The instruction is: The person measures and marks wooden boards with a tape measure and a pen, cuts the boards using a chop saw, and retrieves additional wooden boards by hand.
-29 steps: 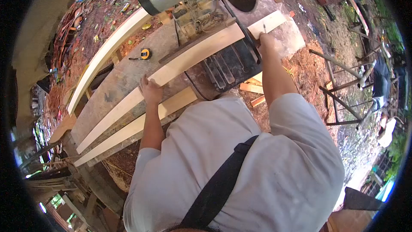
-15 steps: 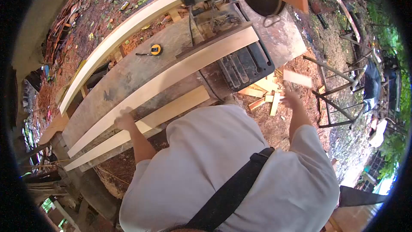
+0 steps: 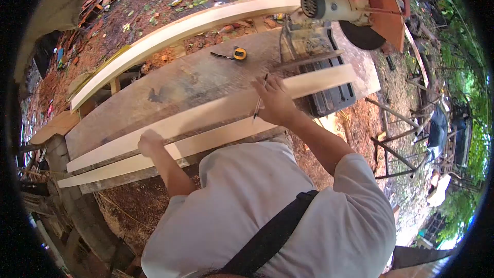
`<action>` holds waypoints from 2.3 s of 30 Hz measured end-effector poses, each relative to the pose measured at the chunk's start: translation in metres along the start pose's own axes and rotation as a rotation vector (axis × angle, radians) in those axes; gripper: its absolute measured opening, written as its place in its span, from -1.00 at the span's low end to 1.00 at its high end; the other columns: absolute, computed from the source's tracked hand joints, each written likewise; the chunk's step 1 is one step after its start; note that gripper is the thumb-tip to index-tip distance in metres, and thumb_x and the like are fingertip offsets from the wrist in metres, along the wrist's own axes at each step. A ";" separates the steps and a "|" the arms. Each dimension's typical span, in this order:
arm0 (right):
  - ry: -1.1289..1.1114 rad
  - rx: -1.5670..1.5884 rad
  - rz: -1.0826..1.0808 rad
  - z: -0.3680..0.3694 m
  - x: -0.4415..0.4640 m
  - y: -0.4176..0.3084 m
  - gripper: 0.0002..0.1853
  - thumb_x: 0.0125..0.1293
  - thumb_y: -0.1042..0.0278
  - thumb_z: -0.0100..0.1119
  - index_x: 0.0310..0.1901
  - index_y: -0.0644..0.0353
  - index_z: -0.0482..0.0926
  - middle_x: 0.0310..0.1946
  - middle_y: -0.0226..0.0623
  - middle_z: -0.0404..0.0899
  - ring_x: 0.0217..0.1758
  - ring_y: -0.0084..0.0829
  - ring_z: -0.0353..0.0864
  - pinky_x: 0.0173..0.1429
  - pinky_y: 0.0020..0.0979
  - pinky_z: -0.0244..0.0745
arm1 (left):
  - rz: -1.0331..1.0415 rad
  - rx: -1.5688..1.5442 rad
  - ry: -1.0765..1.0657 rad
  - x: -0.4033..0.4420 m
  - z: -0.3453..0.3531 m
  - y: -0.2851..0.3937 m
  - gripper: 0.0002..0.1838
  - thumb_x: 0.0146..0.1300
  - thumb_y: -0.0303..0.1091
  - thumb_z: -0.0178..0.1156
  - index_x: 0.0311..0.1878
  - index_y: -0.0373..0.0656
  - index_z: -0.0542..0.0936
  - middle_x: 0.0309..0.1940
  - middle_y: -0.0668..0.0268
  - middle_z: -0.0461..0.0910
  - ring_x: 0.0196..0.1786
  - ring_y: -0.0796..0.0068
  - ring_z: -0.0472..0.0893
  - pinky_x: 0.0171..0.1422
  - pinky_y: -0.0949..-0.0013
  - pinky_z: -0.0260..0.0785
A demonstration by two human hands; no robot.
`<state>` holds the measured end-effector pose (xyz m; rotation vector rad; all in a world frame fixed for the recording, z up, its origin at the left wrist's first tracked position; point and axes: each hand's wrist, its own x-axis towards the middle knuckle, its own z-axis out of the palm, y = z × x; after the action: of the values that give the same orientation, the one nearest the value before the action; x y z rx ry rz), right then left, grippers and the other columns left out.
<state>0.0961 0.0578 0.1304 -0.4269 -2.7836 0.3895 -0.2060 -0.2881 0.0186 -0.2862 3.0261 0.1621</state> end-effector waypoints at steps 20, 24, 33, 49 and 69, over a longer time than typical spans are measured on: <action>-0.194 0.190 -0.425 0.074 0.277 -0.068 -0.23 -0.03 0.19 0.44 0.28 0.12 0.41 0.01 -0.04 0.55 0.16 0.03 0.51 0.30 0.07 0.28 | -0.660 -2.058 0.551 0.261 -0.203 -0.161 -0.55 0.31 -0.27 0.28 0.16 -0.35 0.52 0.02 0.04 0.60 0.04 0.14 0.62 0.07 0.17 0.55; -0.376 0.084 -0.193 0.075 0.330 0.006 -0.30 -0.01 0.19 0.48 0.23 0.00 0.48 0.11 -0.15 0.57 0.24 -0.08 0.49 0.36 0.09 0.22 | -0.370 -2.116 0.250 0.372 -0.157 -0.229 -0.65 0.32 -0.27 0.24 0.04 -0.33 0.53 -0.03 0.08 0.58 -0.01 0.22 0.60 0.00 0.22 0.53; -0.331 -0.222 0.075 0.139 0.328 0.137 -0.40 0.02 0.30 0.35 0.18 0.06 0.48 0.03 -0.12 0.57 0.25 -0.05 0.46 0.39 0.21 0.21 | -0.148 -1.591 -0.008 0.314 0.022 0.070 -0.62 0.31 -0.25 0.21 0.10 -0.26 0.50 0.00 0.14 0.54 0.02 0.27 0.57 0.09 0.15 0.52; -0.322 -0.104 0.183 0.180 0.366 0.206 -0.06 -0.22 0.35 0.56 0.33 0.01 0.38 0.18 -0.06 0.54 0.27 0.10 0.45 0.33 -0.01 0.38 | 0.030 -0.942 -0.430 0.214 0.042 0.305 -0.70 0.33 -0.33 0.16 0.03 -0.32 0.57 0.08 0.08 0.56 0.05 0.15 0.63 0.08 0.00 0.54; -0.442 -0.227 0.160 0.218 0.393 0.217 -0.61 0.13 0.33 0.25 0.03 0.14 0.54 0.01 0.04 0.60 0.13 0.03 0.59 0.19 -0.08 0.51 | 1.025 -0.130 -0.079 0.311 0.047 0.283 -0.58 0.14 -0.39 0.21 0.11 -0.23 0.64 0.16 0.08 0.60 0.24 0.06 0.54 0.36 0.09 0.38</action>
<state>-0.2805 0.3383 -0.0391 -0.6941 -3.2512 0.2224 -0.5606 -0.0625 -0.0338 1.2314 2.7551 0.4121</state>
